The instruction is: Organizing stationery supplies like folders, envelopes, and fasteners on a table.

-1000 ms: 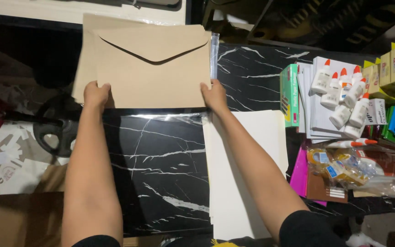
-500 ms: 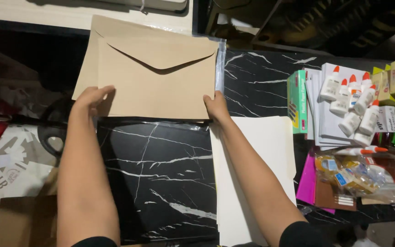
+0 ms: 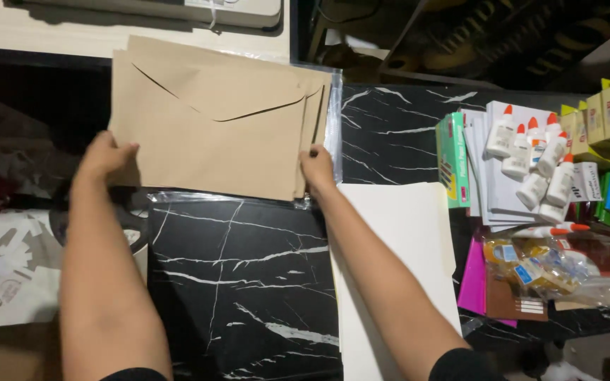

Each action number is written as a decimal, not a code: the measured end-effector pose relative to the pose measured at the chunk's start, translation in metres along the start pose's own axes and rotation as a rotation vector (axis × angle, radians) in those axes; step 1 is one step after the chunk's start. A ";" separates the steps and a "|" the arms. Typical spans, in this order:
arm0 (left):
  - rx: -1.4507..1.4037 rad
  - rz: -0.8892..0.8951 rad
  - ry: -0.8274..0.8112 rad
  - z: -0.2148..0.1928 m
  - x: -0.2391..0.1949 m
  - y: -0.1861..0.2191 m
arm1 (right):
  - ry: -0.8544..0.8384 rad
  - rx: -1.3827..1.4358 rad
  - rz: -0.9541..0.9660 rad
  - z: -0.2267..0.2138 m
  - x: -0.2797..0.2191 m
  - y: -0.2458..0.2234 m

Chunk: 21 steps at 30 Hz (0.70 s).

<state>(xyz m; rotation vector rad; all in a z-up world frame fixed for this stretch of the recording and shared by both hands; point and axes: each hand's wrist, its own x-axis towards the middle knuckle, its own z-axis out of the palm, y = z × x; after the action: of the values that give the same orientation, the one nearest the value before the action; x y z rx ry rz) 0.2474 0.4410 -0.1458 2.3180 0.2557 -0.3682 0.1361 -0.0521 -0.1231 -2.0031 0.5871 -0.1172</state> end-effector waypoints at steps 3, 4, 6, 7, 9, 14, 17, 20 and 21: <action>0.064 -0.047 -0.005 0.023 -0.022 0.021 | -0.063 0.047 0.182 -0.022 0.002 -0.044; 0.066 -0.045 -0.004 0.035 -0.023 0.020 | -0.061 0.050 0.182 -0.022 0.018 -0.033; 0.080 0.030 0.139 0.061 -0.028 0.018 | 0.019 0.076 0.131 -0.023 0.046 -0.009; 0.083 0.031 0.134 0.069 -0.032 0.014 | 0.021 0.076 0.136 -0.028 0.052 -0.008; 0.356 0.168 0.205 0.083 -0.034 0.009 | 0.090 0.077 0.030 -0.035 0.069 -0.007; 0.271 0.133 0.123 0.052 -0.026 0.037 | 0.176 -0.208 -0.131 -0.049 0.077 0.011; 0.128 0.140 0.073 0.070 -0.001 0.001 | 0.232 -0.307 -0.196 -0.032 0.068 0.031; 0.073 0.098 0.188 0.075 -0.017 0.017 | 0.289 -0.254 -0.173 -0.034 0.091 0.037; 0.045 0.073 0.260 0.071 -0.029 0.025 | 0.295 -0.172 -0.108 -0.036 0.099 0.036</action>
<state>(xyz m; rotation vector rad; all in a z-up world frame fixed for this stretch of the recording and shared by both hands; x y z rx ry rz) 0.2143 0.3703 -0.1664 2.4114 0.2909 -0.0349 0.1985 -0.1391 -0.1524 -2.2027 0.6935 -0.4471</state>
